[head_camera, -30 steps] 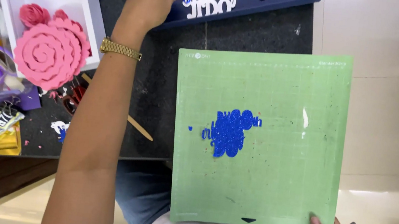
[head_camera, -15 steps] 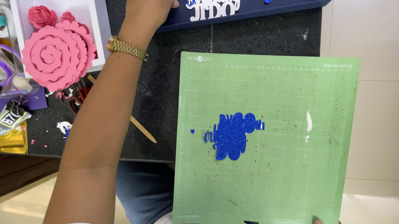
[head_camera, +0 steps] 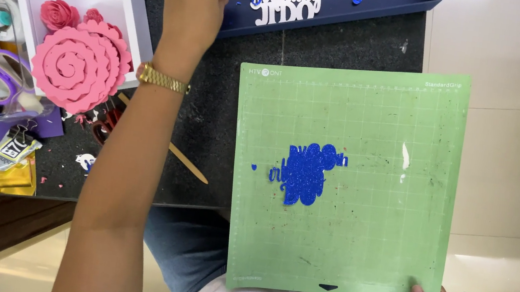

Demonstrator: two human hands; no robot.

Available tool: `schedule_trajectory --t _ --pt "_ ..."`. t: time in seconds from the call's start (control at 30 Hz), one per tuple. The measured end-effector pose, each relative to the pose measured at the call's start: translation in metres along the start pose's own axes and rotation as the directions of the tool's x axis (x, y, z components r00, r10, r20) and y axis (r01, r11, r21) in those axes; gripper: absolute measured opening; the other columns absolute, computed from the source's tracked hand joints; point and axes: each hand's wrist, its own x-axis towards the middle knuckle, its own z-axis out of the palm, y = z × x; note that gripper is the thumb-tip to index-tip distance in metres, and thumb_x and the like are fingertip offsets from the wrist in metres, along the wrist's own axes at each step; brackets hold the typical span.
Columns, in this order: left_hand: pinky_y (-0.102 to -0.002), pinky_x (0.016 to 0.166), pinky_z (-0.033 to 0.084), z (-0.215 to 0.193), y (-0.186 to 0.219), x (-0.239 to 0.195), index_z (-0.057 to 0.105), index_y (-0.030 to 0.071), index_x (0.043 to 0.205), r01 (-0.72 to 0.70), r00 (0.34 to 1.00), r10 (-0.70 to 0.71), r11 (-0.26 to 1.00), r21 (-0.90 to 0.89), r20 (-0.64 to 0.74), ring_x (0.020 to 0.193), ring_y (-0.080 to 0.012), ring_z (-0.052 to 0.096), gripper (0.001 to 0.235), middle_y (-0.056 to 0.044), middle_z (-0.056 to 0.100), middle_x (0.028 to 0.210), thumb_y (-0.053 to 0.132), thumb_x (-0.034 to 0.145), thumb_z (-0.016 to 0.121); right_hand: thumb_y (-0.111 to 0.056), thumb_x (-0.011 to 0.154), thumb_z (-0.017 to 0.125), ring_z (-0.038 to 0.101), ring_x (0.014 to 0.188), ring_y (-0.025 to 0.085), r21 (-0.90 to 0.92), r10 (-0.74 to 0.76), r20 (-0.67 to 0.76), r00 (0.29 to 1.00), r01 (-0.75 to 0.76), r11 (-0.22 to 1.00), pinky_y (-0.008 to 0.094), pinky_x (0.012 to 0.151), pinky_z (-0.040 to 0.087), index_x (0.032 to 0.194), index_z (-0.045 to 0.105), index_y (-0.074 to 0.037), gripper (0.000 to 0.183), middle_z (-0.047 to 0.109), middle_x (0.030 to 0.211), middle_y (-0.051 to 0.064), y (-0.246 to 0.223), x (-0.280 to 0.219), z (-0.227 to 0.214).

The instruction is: Peeling a blue glittery vinyl cutout from a green adhesive cutting mat using a small spatula tool.

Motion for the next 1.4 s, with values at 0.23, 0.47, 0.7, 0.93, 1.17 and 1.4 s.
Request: schedule_trajectory --t 0.23,0.47,0.7,0.93,1.17,1.4 --pt "-0.037 0.067 0.050 0.012 0.007 -0.024 0.085 0.016 0.109 -0.133 0.990 0.140 0.969 0.209 -0.017 0.083 -0.0267 0.057 0.028 -0.005 0.077 0.098 -0.001 0.090 0.073 -0.006 0.098 0.064 0.028 0.044 0.010 -0.004 0.004 -0.024 1.000 -0.004 1.000 0.026 0.044 0.025 0.089 0.057 0.001 0.013 0.035 0.063 0.000 -0.001 0.000 0.002" --pt "-0.046 0.070 0.053 0.012 0.004 -0.012 0.086 0.014 0.100 -0.128 0.992 0.123 0.979 0.161 0.039 0.087 -0.0301 0.061 0.018 -0.005 0.075 0.099 0.006 0.095 0.070 -0.004 0.098 0.061 0.027 0.048 0.010 0.013 -0.057 0.022 0.998 0.056 0.998 0.024 0.042 0.022 0.084 0.053 0.001 0.017 0.034 0.066 0.001 -0.003 0.001 0.012" --pt "-0.047 0.077 0.057 0.010 0.000 -0.008 0.085 0.010 0.086 0.060 0.998 -0.060 0.998 0.032 -0.026 0.082 -0.0302 0.069 0.001 -0.008 0.078 0.080 0.010 0.085 0.085 -0.010 0.098 0.061 0.033 0.050 0.010 0.013 -0.039 -0.003 0.999 0.039 0.999 0.024 0.047 0.029 0.127 0.054 -0.004 0.030 0.041 0.070 0.000 -0.007 -0.005 0.018" --pt "-0.043 0.081 0.045 -0.072 0.058 -0.039 0.062 0.009 0.098 -0.017 0.984 0.006 0.998 -0.059 -0.178 0.100 -0.0304 0.059 0.025 -0.010 0.067 0.104 0.009 0.089 0.085 -0.003 0.108 0.050 0.041 0.064 0.004 -0.160 -0.240 -0.311 0.920 0.198 0.967 0.018 0.054 0.036 0.143 0.042 -0.023 0.041 0.056 0.102 0.001 -0.041 -0.016 0.019" --pt "-0.053 0.123 0.031 -0.072 0.117 -0.160 0.054 0.005 0.145 -0.468 0.769 0.573 0.807 -0.361 0.284 0.146 -0.0341 0.045 0.079 -0.015 0.052 0.154 0.057 0.087 0.069 0.030 0.115 0.052 0.065 0.096 0.039 -0.725 -0.668 0.156 0.728 0.544 0.423 0.041 0.074 0.057 0.147 0.051 0.026 0.032 0.063 0.123 0.034 -0.109 -0.052 0.032" --pt "-0.045 0.119 0.036 -0.052 0.161 -0.208 0.045 0.013 0.155 -0.375 0.856 0.412 0.911 -0.174 0.312 0.148 -0.0301 0.041 0.104 -0.012 0.046 0.160 0.072 0.075 0.078 -0.023 0.093 0.070 0.054 0.050 0.008 -0.787 -0.349 0.499 0.793 0.583 0.201 0.027 0.045 0.058 0.136 0.068 -0.021 0.043 0.070 0.088 -0.003 -0.084 -0.057 0.123"
